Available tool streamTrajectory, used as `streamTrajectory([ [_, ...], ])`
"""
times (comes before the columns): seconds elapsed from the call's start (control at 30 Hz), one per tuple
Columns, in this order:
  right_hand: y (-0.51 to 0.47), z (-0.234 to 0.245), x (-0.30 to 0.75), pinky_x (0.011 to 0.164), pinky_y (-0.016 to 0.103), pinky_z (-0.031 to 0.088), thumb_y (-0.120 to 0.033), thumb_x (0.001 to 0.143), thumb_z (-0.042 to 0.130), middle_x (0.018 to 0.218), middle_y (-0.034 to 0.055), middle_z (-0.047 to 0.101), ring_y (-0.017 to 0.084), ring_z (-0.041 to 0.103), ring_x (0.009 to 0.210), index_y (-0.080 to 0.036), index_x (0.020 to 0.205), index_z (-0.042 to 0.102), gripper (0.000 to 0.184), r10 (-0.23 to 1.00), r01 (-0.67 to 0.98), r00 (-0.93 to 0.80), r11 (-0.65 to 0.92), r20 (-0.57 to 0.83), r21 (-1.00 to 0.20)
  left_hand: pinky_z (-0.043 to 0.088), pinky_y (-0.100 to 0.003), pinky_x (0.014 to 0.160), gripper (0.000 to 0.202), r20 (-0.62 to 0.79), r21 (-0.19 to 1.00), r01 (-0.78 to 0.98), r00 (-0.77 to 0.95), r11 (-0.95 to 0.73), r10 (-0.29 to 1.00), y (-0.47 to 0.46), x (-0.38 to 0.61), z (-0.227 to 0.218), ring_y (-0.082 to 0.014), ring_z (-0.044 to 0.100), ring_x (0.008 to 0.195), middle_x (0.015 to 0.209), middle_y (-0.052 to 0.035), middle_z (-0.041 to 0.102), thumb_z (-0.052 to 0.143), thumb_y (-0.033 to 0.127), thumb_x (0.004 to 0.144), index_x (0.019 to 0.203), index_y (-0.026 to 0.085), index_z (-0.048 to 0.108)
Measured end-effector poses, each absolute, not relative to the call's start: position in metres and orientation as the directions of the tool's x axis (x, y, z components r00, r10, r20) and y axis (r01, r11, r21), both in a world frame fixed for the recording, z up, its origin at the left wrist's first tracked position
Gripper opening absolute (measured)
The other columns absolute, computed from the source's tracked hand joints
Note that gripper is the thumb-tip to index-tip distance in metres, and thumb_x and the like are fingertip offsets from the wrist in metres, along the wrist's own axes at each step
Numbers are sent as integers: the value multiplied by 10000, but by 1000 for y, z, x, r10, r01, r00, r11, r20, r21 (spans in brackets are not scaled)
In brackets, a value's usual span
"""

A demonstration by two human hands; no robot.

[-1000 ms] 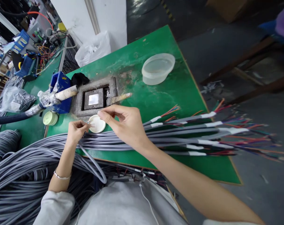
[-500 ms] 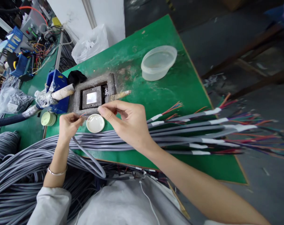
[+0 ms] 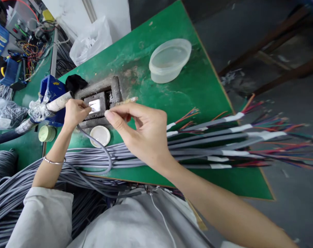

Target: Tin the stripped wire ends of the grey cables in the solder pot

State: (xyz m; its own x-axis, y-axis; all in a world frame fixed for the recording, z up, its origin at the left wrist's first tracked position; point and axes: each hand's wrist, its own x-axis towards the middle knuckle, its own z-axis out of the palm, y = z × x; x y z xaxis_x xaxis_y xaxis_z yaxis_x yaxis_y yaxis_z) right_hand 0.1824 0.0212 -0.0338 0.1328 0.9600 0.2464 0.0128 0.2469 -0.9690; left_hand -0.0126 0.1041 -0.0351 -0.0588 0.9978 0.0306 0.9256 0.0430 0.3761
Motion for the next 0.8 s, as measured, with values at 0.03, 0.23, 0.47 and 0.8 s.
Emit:
streamTrajectory([
  [0.03, 21, -34, 183, 579, 275, 494, -287, 780, 649, 653, -7, 676, 126, 582, 576, -241, 681, 675, 113, 960, 20, 135, 246, 246, -969, 420, -283, 590, 68, 25, 375, 926, -59, 45, 998, 105, -12, -36, -159, 525, 520, 494, -27, 542, 580, 107, 574, 514, 136, 591],
  [0.23, 21, -33, 185, 578, 284, 502, -305, 784, 643, 688, -5, 694, 137, 601, 595, -249, 686, 678, 118, 962, 45, 149, 225, 229, -973, 412, -274, 599, 81, 5, 342, 938, -62, 57, 998, 112, -7, -40, -154, 518, 544, 499, -6, 516, 584, 102, 578, 516, 148, 560],
  [0.47, 21, -33, 183, 585, 262, 488, -199, 769, 653, 672, -30, 679, 106, 580, 588, -241, 681, 671, 99, 957, 17, 177, 232, 232, -972, 414, -281, 627, 66, -6, 319, 946, -58, 57, 998, 117, -4, -48, -168, 534, 584, 522, -19, 535, 578, 103, 590, 537, 143, 577],
  [0.8, 24, -33, 183, 562, 281, 485, -281, 779, 650, 660, -10, 671, 133, 591, 587, -250, 667, 656, 117, 948, 1, 205, 247, 242, -969, 285, -214, 416, 171, -21, 730, 680, -90, 77, 996, 78, -1, -17, -79, 406, 395, 438, 0, 528, 644, 211, 625, 493, 145, 557],
])
